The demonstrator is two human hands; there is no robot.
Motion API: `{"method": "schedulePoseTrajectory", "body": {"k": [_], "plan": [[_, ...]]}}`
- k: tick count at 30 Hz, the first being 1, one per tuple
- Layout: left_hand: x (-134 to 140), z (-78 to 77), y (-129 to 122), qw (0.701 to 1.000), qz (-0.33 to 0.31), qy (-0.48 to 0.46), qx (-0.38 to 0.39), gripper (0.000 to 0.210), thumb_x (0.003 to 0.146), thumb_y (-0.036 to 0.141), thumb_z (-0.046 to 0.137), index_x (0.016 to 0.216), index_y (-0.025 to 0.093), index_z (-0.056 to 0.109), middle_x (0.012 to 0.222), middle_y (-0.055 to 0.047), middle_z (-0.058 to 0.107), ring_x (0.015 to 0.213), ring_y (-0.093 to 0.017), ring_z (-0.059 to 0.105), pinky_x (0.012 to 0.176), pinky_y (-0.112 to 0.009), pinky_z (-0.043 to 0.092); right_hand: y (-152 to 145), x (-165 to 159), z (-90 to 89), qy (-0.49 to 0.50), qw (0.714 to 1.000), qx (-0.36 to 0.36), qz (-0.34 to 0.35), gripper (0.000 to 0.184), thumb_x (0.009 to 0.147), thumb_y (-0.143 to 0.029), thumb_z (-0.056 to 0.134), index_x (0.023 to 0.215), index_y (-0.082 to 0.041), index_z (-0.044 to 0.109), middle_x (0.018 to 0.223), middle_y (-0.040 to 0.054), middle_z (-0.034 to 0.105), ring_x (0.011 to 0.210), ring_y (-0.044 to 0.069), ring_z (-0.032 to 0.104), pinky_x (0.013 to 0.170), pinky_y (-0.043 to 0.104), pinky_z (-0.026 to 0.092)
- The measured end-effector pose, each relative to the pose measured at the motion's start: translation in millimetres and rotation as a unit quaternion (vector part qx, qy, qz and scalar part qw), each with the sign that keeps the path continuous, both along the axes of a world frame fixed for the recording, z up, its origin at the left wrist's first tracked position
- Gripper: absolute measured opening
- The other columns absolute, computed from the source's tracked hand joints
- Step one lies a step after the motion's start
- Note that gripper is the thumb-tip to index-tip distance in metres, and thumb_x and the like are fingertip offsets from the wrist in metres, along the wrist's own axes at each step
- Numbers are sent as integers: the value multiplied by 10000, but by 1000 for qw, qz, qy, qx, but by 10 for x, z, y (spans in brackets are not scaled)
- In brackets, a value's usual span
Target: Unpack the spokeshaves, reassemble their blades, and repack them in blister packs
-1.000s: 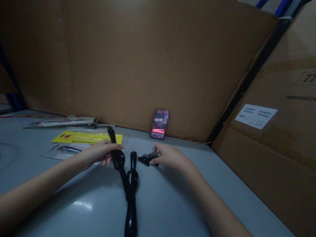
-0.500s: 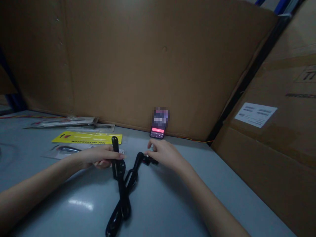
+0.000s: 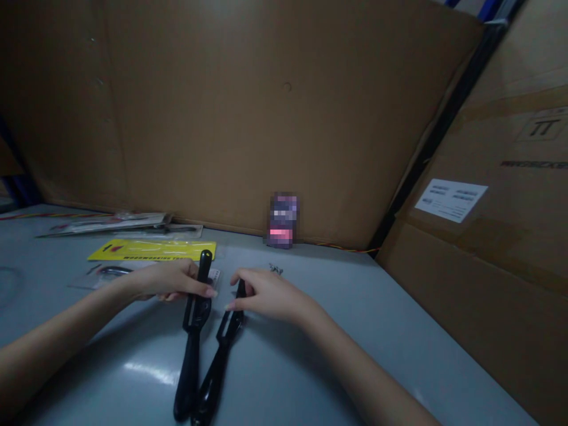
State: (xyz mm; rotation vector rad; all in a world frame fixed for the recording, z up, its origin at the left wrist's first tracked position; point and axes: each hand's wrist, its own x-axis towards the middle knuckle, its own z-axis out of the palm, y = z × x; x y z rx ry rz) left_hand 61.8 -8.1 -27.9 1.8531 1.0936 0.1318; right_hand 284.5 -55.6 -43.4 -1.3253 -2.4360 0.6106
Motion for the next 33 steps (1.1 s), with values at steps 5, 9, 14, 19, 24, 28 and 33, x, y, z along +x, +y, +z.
{"method": "schedulePoseTrajectory", "body": {"k": [5,9,14,19,24,28,33], "plan": [[95,-118,-13,996,33,17,82,505,650,634,583,433,194,466,357,16,438,313,-91,378,365,-219,263,-9,-55,-75,-12,999,48,24,278,814,-363,574,1056,-228,541,842,12,542,753,146,497,636,240,380],[177,-188,-79,993,27,5,114,446,683,582,572,478,193,495,356,16,483,305,-108,428,350,-213,282,-22,-93,-86,-17,998,55,24,241,844,-295,532,1075,-226,515,913,25,559,796,149,506,684,246,386],[281,-230,-208,987,40,26,154,363,757,418,510,469,196,503,333,23,464,288,-121,434,352,-216,289,-43,-117,-68,-27,998,59,-1,262,857,-271,510,1114,-224,499,916,36,581,794,158,518,696,258,382],[322,-294,-254,941,57,2,333,333,714,383,581,439,209,509,385,-6,480,380,-139,445,440,-238,282,-43,-107,-71,-23,997,66,-14,281,851,-242,505,1130,-224,484,850,22,584,737,151,519,642,249,370],[223,-232,-188,905,53,17,422,373,750,447,548,464,208,537,450,-27,485,427,-147,410,492,-259,261,-31,-89,-80,-19,997,68,-8,276,852,-275,508,1122,-221,493,858,27,589,741,149,521,638,249,373],[-96,73,-31,911,-8,58,409,357,765,510,514,610,201,604,573,-32,564,536,-161,485,554,-248,317,-29,-85,-63,-3,997,73,-18,252,857,-305,503,1095,-224,512,835,25,596,734,152,528,634,251,375],[-595,237,189,914,-39,166,368,557,544,524,709,1008,226,636,1109,-96,577,1032,-291,492,824,-336,374,-32,-90,-17,9,994,110,-26,240,857,-303,502,1071,-204,542,777,16,596,720,144,530,637,246,367]]}}
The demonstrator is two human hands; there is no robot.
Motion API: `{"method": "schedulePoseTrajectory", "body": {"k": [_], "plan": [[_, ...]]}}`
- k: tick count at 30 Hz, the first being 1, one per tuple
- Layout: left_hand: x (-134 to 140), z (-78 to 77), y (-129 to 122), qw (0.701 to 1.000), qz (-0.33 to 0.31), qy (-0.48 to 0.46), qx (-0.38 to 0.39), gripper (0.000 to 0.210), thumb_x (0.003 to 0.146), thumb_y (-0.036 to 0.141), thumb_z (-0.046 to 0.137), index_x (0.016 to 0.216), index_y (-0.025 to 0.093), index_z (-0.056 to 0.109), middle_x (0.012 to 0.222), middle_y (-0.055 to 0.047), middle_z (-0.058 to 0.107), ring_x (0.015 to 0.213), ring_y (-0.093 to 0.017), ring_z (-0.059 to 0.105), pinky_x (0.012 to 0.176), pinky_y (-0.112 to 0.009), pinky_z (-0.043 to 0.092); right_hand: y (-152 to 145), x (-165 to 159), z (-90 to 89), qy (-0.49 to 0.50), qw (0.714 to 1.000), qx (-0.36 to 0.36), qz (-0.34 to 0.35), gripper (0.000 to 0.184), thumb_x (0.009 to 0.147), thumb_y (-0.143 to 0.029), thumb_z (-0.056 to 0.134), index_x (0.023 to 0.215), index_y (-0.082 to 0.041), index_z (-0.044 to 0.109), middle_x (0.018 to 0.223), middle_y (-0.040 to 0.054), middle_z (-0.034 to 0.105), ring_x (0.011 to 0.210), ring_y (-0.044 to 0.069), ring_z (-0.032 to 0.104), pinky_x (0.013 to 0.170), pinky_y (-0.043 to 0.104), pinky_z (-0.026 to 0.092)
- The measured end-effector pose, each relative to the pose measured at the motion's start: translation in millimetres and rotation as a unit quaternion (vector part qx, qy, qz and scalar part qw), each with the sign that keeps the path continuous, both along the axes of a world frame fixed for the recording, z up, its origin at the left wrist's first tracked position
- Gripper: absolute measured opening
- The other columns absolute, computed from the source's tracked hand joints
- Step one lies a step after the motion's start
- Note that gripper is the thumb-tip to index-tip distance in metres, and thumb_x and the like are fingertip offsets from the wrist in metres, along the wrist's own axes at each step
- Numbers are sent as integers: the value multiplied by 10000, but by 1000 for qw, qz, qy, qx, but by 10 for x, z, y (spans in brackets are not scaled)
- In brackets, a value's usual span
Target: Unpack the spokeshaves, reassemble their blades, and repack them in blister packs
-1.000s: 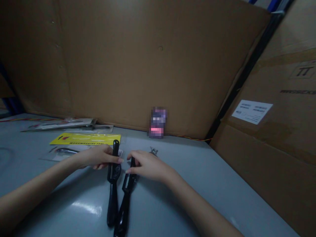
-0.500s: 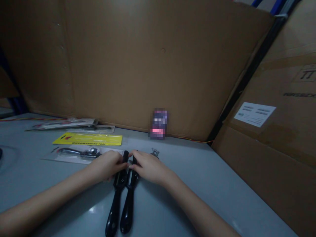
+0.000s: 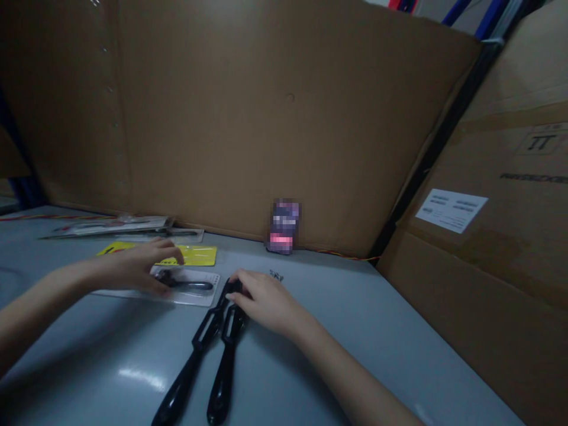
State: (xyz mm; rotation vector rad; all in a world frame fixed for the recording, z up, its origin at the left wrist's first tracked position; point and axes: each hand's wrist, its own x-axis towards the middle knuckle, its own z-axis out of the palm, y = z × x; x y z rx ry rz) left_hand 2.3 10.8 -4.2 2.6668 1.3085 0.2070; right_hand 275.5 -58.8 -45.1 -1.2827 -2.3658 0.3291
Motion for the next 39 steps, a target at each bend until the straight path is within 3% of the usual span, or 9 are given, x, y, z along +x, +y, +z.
{"method": "schedulePoseTrajectory", "body": {"k": [2,7,10,17,22,26,31,36,39], "plan": [[-132,-63,66,1000,14,26,-6,606,529,549,711,1026,209,646,1124,-115,572,1062,-307,481,871,-370,367,-1,-1,9,7,1000,13,1,224,856,-296,503,1053,-206,558,742,9,590,705,142,528,628,245,362],[-263,-218,169,999,-33,18,6,573,635,592,630,1051,198,646,1111,-100,595,1031,-259,532,896,-345,385,4,-4,0,28,999,35,-1,192,846,-274,519,1017,-218,587,701,-7,585,653,131,520,599,246,347],[-257,-209,166,999,-36,17,11,573,650,583,623,1076,201,632,1110,-94,607,1016,-258,553,880,-345,403,10,-5,1,36,998,45,-4,173,842,-262,525,993,-219,599,695,-13,590,633,123,515,591,246,339],[-273,-189,102,1000,23,-7,-14,565,679,569,592,1099,190,605,1079,-103,641,976,-283,587,815,-368,436,27,-7,15,56,997,49,-28,124,834,-262,542,934,-224,605,729,-6,617,676,137,544,639,268,368],[-320,-218,169,996,-21,-13,91,539,712,582,560,1110,218,584,1100,-93,622,977,-267,575,809,-359,427,110,-3,-61,171,983,15,-70,183,790,-312,586,942,-211,600,829,35,627,750,163,571,651,287,407],[-213,-140,105,976,-62,-23,207,550,715,570,575,1136,217,552,1124,-97,595,1022,-268,532,856,-384,394,174,-47,-115,348,930,-75,-90,374,683,-368,681,993,-190,573,928,62,629,851,187,591,719,315,439],[44,2,-121,946,-119,-40,300,524,766,518,560,1174,192,522,1167,-110,567,1046,-267,491,860,-403,376,106,-131,-59,489,845,-219,5,420,660,-347,714,1031,-207,575,957,39,663,856,175,623,783,326,466],[222,108,-238,923,-126,-72,356,537,764,530,563,1191,210,501,1161,-95,576,1050,-259,491,888,-414,352,-4,-146,61,566,795,-218,22,358,712,-317,688,1046,-213,614,1080,49,652,980,205,606,835,348,477],[262,217,-234,916,-117,-103,370,696,691,592,602,1242,191,459,1192,-111,553,1123,-279,457,966,-448,305,-14,-113,106,601,769,-217,13,312,738,-326,668,1030,-223,623,1132,55,633,970,224,611,784,374,511]]}}
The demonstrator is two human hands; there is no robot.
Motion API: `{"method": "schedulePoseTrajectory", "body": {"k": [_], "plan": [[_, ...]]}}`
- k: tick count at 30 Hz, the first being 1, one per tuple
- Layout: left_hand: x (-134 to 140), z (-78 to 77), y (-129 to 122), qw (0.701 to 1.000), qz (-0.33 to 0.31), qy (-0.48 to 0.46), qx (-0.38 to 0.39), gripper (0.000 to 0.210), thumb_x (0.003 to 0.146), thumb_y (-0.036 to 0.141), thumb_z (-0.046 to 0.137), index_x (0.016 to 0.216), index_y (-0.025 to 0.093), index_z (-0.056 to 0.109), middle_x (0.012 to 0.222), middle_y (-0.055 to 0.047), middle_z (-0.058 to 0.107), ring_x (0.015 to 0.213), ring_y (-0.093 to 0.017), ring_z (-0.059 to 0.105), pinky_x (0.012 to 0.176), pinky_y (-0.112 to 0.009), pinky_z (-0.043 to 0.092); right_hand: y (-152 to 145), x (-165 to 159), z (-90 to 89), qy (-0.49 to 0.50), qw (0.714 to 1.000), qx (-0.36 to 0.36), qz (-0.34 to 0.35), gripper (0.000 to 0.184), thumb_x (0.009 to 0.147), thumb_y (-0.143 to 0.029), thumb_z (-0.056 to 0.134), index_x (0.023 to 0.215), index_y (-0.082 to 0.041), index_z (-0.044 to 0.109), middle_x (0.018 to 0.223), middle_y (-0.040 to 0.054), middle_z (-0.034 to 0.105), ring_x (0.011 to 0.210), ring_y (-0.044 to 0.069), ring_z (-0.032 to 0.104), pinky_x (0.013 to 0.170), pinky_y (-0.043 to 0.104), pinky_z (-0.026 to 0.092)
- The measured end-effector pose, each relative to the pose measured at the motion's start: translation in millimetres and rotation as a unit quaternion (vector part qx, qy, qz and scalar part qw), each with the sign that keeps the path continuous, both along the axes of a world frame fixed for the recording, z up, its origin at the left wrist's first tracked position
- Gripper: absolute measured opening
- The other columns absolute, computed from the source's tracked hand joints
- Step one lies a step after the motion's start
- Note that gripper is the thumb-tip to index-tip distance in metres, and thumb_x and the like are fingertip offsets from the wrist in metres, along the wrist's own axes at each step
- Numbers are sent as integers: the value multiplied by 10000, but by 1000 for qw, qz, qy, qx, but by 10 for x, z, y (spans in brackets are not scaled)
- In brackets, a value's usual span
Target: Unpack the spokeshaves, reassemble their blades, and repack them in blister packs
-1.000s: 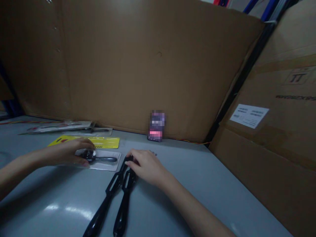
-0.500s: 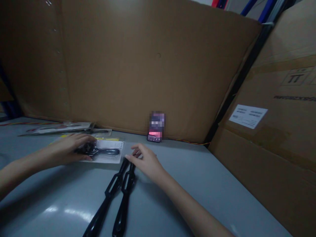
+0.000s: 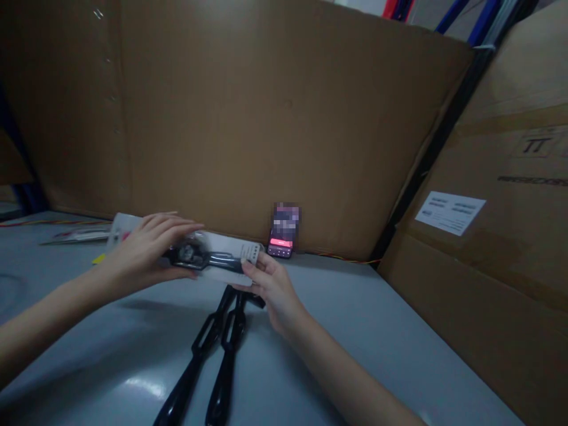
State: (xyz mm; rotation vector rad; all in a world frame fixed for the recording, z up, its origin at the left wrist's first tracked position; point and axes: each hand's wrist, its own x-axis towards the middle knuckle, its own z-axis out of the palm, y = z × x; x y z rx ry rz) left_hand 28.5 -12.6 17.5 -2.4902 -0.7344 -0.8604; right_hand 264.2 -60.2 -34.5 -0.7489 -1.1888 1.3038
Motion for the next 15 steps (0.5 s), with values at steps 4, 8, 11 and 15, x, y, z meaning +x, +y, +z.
{"method": "schedulePoseTrajectory", "body": {"k": [4,8,11,15], "plan": [[-130,197,95,993,40,-94,-64,710,645,612,617,1219,214,492,1252,-97,518,1217,-323,387,1039,-533,190,76,119,10,25,999,-2,-28,300,728,-329,678,1006,-225,634,1115,47,645,953,219,616,768,368,523],[-419,199,309,866,33,-307,-394,502,795,483,509,1214,210,478,1174,-82,583,1032,-269,565,871,-443,448,181,260,10,38,996,-11,-77,286,695,-313,702,955,-209,644,1026,34,680,861,195,636,715,332,532],[-534,45,409,700,-77,-337,-625,339,794,358,553,1060,148,556,992,-85,667,887,-220,632,845,-399,477,220,314,6,45,994,-20,-102,264,694,-290,700,934,-196,647,974,27,690,822,178,639,680,301,538],[-483,-142,389,664,-84,-352,-655,241,766,302,619,974,181,602,930,-65,696,814,-185,655,797,-359,507,222,316,-21,56,992,-26,-111,237,706,-283,685,926,-213,633,1000,10,680,881,186,630,717,328,550]]}}
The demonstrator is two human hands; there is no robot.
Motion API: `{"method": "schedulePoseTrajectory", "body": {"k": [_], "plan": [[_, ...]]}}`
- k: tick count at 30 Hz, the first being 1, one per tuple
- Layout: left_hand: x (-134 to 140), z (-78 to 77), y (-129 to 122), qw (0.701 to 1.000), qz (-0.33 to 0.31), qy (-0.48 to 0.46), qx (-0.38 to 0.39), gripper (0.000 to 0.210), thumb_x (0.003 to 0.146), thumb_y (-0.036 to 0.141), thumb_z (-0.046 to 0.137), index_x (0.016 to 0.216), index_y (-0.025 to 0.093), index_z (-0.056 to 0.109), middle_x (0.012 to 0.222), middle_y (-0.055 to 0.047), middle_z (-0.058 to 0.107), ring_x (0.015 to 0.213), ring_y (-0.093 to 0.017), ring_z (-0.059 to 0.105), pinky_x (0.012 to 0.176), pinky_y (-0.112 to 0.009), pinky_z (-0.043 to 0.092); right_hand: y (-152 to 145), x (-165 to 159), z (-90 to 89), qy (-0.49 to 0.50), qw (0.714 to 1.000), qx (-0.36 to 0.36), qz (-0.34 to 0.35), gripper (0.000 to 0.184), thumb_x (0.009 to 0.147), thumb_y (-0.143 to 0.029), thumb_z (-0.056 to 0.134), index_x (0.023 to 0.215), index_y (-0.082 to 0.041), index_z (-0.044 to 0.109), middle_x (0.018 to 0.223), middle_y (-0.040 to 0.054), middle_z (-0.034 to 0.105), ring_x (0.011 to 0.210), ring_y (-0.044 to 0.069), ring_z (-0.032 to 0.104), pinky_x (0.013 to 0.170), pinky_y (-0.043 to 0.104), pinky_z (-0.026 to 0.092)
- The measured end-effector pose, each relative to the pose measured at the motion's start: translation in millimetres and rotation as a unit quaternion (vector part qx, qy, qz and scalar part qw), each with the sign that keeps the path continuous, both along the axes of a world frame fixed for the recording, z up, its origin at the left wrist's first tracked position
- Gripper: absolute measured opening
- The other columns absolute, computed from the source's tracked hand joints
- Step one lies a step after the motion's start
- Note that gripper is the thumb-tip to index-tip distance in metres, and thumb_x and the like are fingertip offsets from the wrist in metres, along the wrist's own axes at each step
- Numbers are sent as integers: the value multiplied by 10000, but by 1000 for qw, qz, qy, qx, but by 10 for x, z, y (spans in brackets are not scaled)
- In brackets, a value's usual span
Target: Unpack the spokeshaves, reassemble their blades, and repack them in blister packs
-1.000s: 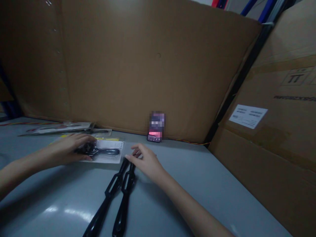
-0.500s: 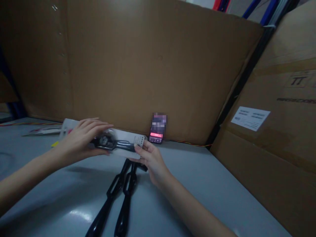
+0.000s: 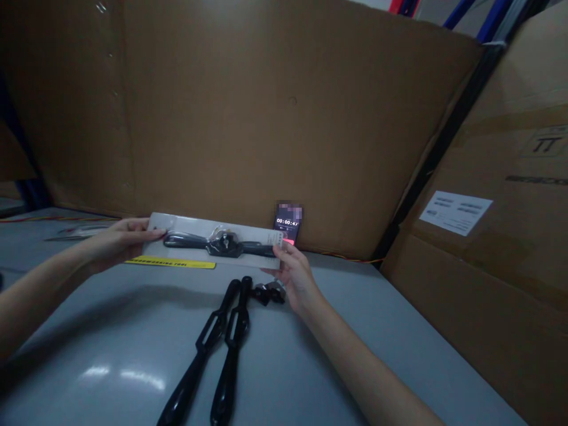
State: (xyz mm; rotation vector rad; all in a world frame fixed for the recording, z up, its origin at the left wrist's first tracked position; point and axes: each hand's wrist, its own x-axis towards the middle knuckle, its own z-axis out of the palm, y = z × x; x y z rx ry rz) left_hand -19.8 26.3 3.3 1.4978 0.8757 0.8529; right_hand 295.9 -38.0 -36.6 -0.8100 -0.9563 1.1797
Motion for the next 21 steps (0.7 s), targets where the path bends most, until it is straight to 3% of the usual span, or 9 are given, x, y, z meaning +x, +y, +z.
{"method": "schedulePoseTrajectory", "body": {"k": [4,8,13,17,21], "plan": [[87,-70,-33,998,45,10,31,278,734,339,652,963,184,621,934,-83,699,832,-215,664,787,-375,523,-23,-42,-28,14,1000,3,-5,256,709,-327,688,940,-237,620,1040,-7,665,950,195,615,781,368,548],[86,-78,-23,997,77,6,28,291,684,344,701,903,163,640,878,-92,710,779,-222,674,752,-382,540,-40,-66,-17,-22,1000,-10,-4,325,636,-266,758,925,-198,627,972,12,679,835,177,644,687,314,573],[48,-25,-28,996,89,2,-2,255,640,333,743,821,171,664,800,-64,717,694,-196,674,666,-331,553,-26,-20,32,-54,998,-32,3,319,627,-277,766,900,-180,631,941,31,690,763,183,657,635,347,586],[3,33,-54,996,86,-26,-28,213,694,341,712,778,157,643,718,-31,710,613,-148,652,571,-256,542,6,59,62,-71,997,-38,-17,315,612,-297,775,868,-169,643,888,38,698,690,162,653,590,312,582],[-124,29,0,992,105,-60,-40,251,735,333,689,877,138,621,742,4,710,648,-116,648,613,-214,538,47,162,61,-47,997,-38,-41,277,598,-269,777,827,-178,651,889,38,702,742,195,679,583,284,565]]}}
